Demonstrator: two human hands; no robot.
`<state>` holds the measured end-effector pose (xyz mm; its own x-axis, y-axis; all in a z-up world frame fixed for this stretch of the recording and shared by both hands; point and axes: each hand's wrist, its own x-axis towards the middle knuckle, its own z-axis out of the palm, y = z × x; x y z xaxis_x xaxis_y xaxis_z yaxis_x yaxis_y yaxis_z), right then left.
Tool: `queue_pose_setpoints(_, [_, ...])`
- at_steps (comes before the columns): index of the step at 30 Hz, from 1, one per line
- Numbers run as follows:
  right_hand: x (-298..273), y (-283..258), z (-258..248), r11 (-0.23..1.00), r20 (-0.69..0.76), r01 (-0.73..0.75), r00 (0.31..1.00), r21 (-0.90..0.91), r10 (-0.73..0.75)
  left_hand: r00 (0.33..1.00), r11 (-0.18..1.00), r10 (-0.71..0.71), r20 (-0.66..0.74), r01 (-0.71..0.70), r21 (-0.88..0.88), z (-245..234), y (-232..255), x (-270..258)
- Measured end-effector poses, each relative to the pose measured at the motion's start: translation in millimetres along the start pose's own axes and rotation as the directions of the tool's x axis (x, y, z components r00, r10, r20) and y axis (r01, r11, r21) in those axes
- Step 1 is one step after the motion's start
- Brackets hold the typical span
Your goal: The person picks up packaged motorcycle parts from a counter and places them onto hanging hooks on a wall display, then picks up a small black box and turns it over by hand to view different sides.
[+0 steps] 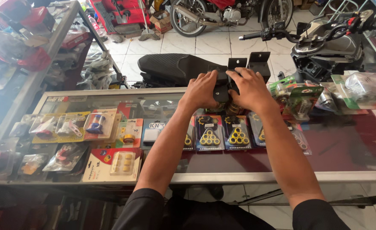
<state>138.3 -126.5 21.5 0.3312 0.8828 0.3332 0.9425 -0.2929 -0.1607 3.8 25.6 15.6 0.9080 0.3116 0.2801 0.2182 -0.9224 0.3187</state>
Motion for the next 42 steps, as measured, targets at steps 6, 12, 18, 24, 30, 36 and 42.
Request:
queue_pose_setpoints(6, [0,0,4,0.999,-0.051,0.027,0.998,0.046,-0.025,1.000,1.000,0.005,-0.010,-0.005,-0.014,-4,0,-5])
queue_pose_setpoints(12, [-8,-13,-8,0.989,-0.167,0.090,0.984,0.120,-0.069,0.997,0.999,0.024,-0.072,-0.027,-0.039,-23,3,-18])
queue_pose_setpoints(18, [-25,-45,-43,0.909,-0.240,0.163,0.968,0.384,-0.072,0.985,0.994,0.024,-0.172,-0.042,-0.101,-62,11,-43])
queue_pose_setpoints(24, [-59,-79,-62,0.802,-0.218,0.180,0.974,0.570,-0.064,0.971,0.960,0.050,-0.235,-0.112,-0.257,-97,25,-81])
queue_pose_setpoints(30, [-102,-110,-42,0.791,-0.343,0.304,0.931,0.531,-0.128,0.965,0.878,0.042,-0.258,-0.159,-0.451,-101,42,-131])
queue_pose_setpoints(36, [-154,-125,-12,0.685,-0.348,0.206,0.935,0.699,0.074,0.969,0.576,-0.046,-0.242,-0.173,-0.799,-59,43,-186])
queue_pose_setpoints(42, [-198,-133,10,0.578,-0.189,-0.031,0.930,0.816,0.316,0.999,0.524,0.025,0.022,0.005,-0.852,-38,34,-210])
